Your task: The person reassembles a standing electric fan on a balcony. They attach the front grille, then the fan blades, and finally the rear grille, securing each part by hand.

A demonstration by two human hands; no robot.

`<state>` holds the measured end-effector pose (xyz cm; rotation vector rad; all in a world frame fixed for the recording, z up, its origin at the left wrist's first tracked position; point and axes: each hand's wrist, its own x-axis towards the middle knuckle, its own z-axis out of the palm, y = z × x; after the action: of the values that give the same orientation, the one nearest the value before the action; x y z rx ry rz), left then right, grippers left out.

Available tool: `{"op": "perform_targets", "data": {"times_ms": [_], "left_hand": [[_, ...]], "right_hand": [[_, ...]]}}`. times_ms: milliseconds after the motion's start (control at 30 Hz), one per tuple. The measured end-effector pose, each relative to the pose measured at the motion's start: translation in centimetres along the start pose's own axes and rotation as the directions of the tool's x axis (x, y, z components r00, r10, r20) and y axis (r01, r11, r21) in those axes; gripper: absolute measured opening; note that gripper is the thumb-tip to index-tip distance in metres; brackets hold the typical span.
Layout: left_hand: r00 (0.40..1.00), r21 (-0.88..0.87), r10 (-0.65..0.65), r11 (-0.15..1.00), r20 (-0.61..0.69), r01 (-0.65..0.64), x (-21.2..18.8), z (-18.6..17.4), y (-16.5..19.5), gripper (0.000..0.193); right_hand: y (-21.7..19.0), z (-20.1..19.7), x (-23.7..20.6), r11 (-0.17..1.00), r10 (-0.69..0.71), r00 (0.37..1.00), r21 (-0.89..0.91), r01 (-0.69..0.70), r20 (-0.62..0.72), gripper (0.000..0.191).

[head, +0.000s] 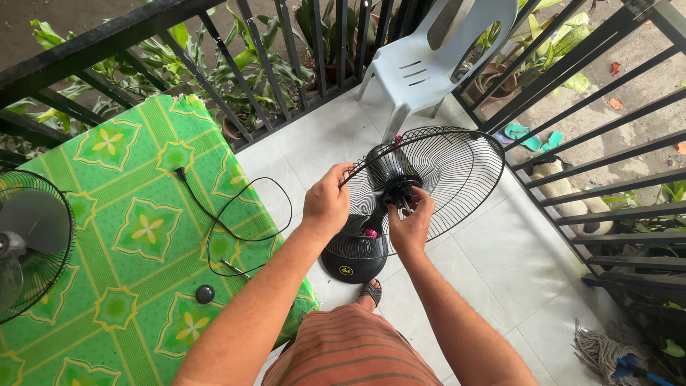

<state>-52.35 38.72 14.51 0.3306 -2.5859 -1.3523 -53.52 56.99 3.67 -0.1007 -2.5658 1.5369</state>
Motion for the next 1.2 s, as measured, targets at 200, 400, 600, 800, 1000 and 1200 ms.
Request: {"op": "perform_targets", "data": {"times_ms": [200, 400, 600, 800, 1000, 1200], "left_hand": [[1.0, 0.002, 0.015, 1.0, 0.008, -0.015, -0.1, -0.2, 0.2, 0.023], [1.0, -0.007, 0.002, 1.0, 0.008, -0.002, -0.2, -0.3, 0.4, 0.023], [1.0, -0.008, 0.008, 1.0, 0.005, -0.008, -0.4, 0.0, 0.3, 0.023], [1.0, -0.003, 0.021, 1.0, 0.007, -0.021, -0.3, 0.0, 0.0, 0.023], [1.0, -0.016, 0.017, 1.0, -0.002, -0.017, -0.5, 0.2, 0.1, 0.022], [1.0, -0.008, 0.028, 1.0, -0.005, -0.028, -0.4, 0.3, -0.1, 0.022]], "right_hand": [[0.7, -0.1, -0.2, 0.986, -0.156, 0.987, -0.066, 0.154, -0.023, 0.056], [1.7, -0.6, 0.1, 0.937, -0.336, 0.942, -0.1, 0.334, -0.005, 0.058], [0.9, -0.7, -0.2, 0.995, -0.101, 0.995, -0.005, 0.101, 0.012, 0.07], [0.1, -0.3, 0.7, 0.97, 0.239, 0.971, 0.033, -0.24, 0.027, 0.056], [0.4, -0.6, -0.1, 0.957, -0.258, 0.965, -0.15, 0.247, -0.058, 0.058], [0.1, -0.8, -0.3, 0.965, -0.26, 0.961, -0.065, 0.255, -0.09, 0.065]]}}
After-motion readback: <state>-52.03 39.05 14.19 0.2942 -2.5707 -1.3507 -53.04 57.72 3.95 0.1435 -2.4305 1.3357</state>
